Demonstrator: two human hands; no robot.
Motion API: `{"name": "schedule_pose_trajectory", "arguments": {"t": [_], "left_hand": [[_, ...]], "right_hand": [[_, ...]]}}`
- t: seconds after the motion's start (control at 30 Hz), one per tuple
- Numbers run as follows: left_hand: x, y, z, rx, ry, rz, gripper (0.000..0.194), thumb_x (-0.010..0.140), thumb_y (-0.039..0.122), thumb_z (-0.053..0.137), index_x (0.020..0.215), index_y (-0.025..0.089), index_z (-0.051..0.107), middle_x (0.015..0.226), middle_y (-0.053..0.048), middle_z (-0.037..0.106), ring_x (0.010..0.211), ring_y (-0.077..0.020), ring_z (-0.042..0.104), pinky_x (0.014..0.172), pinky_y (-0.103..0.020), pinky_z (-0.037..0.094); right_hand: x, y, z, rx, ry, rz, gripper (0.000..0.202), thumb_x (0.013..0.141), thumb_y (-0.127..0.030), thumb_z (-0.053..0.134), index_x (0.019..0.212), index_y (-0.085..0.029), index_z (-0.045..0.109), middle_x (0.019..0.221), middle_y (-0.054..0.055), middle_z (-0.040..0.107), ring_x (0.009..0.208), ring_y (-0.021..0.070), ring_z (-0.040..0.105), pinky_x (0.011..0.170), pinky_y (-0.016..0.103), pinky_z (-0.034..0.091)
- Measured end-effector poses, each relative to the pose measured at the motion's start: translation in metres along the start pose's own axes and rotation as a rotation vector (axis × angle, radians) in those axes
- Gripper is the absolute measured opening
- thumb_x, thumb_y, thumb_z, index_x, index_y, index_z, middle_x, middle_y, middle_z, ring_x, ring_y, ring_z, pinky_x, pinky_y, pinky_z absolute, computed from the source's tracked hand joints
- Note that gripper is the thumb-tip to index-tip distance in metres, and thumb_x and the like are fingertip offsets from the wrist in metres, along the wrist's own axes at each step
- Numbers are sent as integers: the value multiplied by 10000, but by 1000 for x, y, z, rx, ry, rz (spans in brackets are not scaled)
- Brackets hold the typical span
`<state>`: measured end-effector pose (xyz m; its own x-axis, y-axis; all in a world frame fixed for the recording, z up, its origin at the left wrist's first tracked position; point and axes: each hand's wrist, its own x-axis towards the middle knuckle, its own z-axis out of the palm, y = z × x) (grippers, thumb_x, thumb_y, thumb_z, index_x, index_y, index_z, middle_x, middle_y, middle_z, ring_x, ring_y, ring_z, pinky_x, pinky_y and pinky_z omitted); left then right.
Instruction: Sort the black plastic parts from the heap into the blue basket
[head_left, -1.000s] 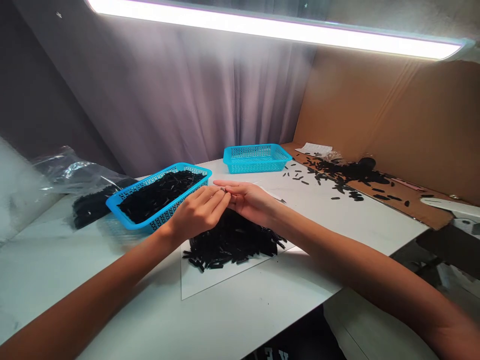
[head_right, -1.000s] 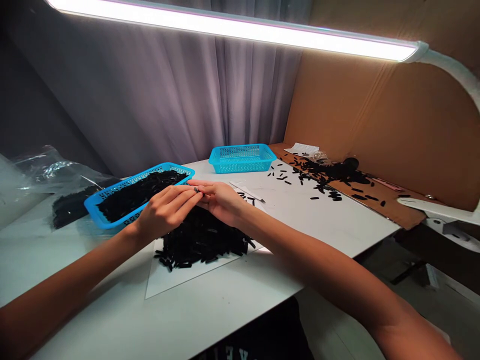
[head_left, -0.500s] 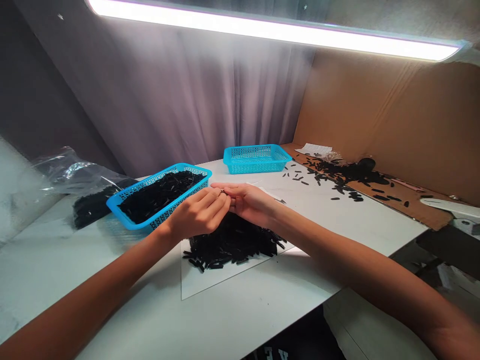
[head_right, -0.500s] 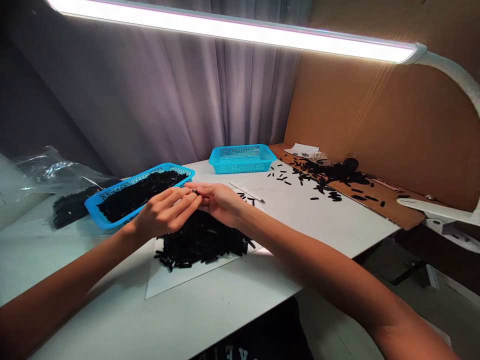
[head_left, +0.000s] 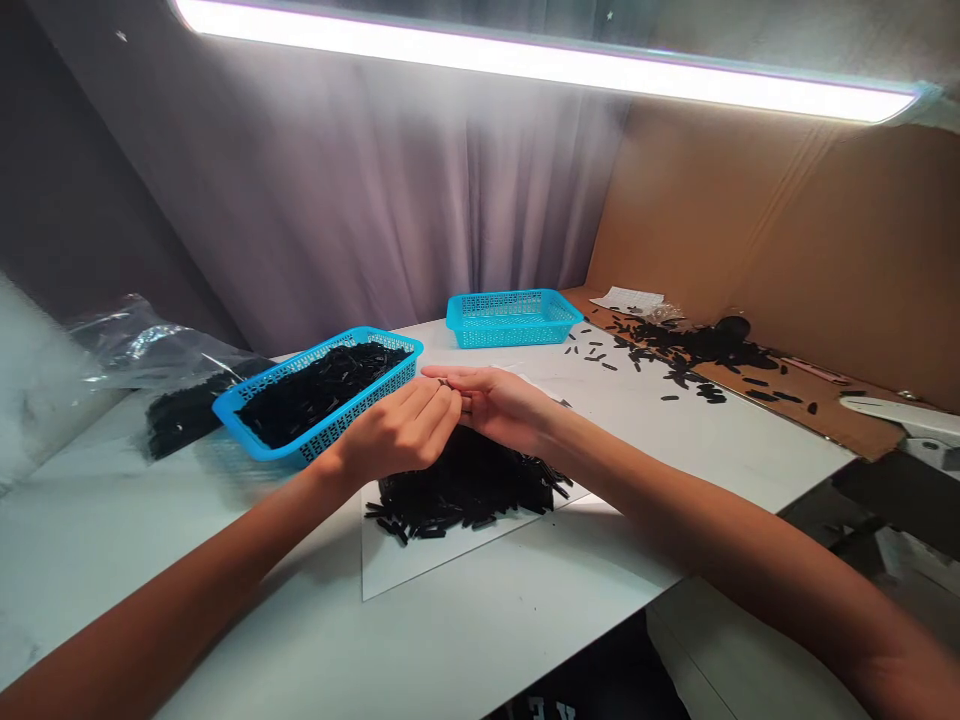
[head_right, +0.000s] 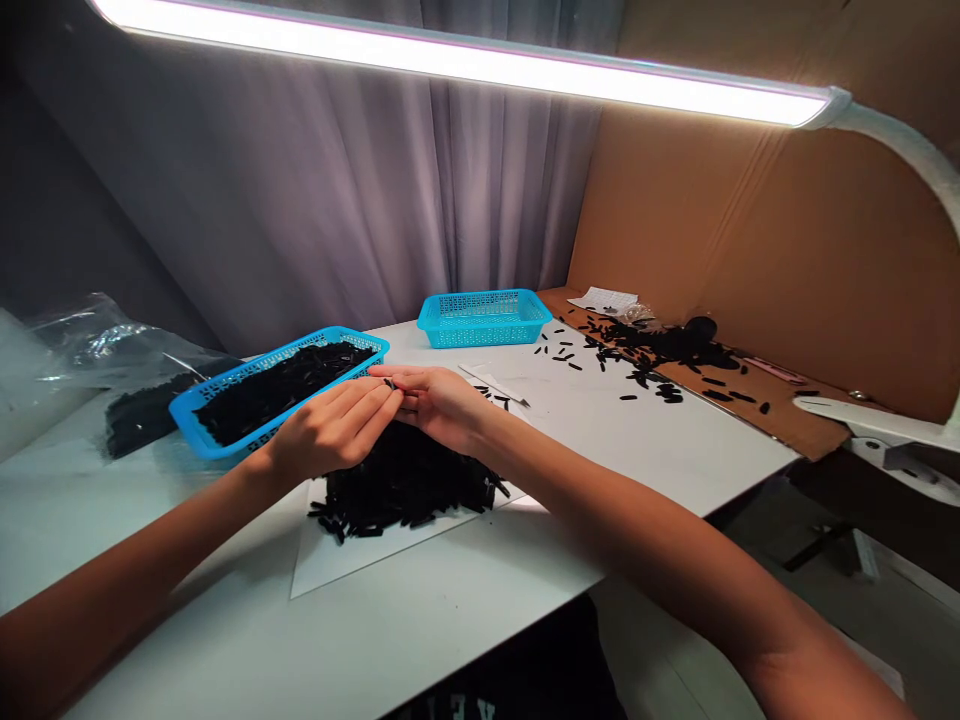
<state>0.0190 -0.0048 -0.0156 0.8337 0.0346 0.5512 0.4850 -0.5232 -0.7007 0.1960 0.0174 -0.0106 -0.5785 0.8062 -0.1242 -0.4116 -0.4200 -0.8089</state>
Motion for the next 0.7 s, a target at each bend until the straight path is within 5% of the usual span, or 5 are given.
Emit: {"name": "schedule_pose_trajectory", "arguments": {"t": [0.2, 0.43, 0.7], "left_hand": [[0, -4, 0, -62, 54, -34, 142, 935, 64, 521, 936, 131, 647, 816, -64, 710, 741, -184, 692, 706, -317, 566], [1, -5, 4, -436, 173, -516, 39, 903, 148, 652, 913, 142, 688, 755, -17, 713, 650, -124, 652, 651, -244, 527], [-3, -6, 8, -443, 59, -304, 114, 952, 127, 568, 957, 136, 682, 879, -68, 743, 808, -168, 716, 747, -282, 587]], "right_hand": [[2, 1, -1, -24, -84, -20, 231, 888, -98, 551, 978, -127, 762, 886, 56, 722, 768, 112, 613, 879, 254, 503], [1, 3, 1, -164, -126, -133, 149, 887, -185, 624, 789, -133, 723, 906, 80, 733, 846, 145, 661, 977, 328, 484], [5, 5, -5, -126, -45, -70, 312, 938, -41, 459, 733, -117, 682, 772, 59, 705, 762, 120, 663, 977, 307, 508]]}}
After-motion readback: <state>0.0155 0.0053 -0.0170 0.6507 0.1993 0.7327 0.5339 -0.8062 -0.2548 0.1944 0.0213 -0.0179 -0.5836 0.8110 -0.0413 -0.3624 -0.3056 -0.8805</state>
